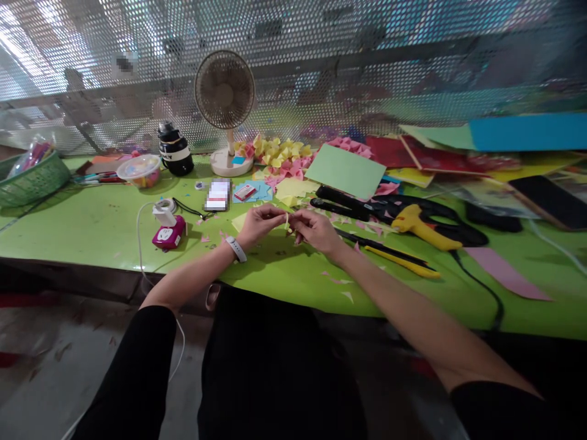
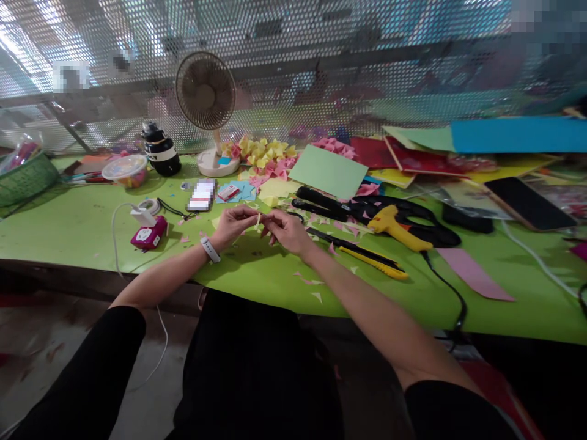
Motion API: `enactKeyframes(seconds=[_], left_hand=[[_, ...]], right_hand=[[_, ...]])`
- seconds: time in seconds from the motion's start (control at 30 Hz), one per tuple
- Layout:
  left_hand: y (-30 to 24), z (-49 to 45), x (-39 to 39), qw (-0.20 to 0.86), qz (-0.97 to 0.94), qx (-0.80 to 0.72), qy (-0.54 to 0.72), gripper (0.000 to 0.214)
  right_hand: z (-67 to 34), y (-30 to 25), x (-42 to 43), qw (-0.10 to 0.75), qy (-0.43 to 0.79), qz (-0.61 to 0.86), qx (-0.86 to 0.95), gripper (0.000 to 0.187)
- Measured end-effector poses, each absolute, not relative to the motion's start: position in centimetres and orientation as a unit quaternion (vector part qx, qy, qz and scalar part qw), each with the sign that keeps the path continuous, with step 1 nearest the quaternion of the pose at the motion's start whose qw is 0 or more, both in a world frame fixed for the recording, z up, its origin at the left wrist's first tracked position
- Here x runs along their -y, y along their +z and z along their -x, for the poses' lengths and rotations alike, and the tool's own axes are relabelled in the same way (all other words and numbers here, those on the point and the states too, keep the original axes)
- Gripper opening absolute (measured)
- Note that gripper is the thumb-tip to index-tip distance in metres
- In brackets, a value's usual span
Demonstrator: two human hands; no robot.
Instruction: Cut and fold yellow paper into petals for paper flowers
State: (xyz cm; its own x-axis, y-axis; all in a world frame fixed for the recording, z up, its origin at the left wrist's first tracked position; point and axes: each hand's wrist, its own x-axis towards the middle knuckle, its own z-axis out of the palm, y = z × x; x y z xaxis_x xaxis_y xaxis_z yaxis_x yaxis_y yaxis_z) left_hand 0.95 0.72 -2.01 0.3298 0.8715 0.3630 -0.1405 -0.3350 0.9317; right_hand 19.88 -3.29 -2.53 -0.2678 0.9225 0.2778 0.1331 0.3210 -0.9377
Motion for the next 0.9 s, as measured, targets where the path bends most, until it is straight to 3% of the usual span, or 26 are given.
enactKeyframes(seconds=[0.9], left_hand=[[-2.24, -0.91, -0.87, 0.466, -0.672, -0.271, 0.509, 0.034]], right_hand=[[-19.94, -2.6, 2.95, 0.479, 0.455, 0.381, 0.647, 0.041]])
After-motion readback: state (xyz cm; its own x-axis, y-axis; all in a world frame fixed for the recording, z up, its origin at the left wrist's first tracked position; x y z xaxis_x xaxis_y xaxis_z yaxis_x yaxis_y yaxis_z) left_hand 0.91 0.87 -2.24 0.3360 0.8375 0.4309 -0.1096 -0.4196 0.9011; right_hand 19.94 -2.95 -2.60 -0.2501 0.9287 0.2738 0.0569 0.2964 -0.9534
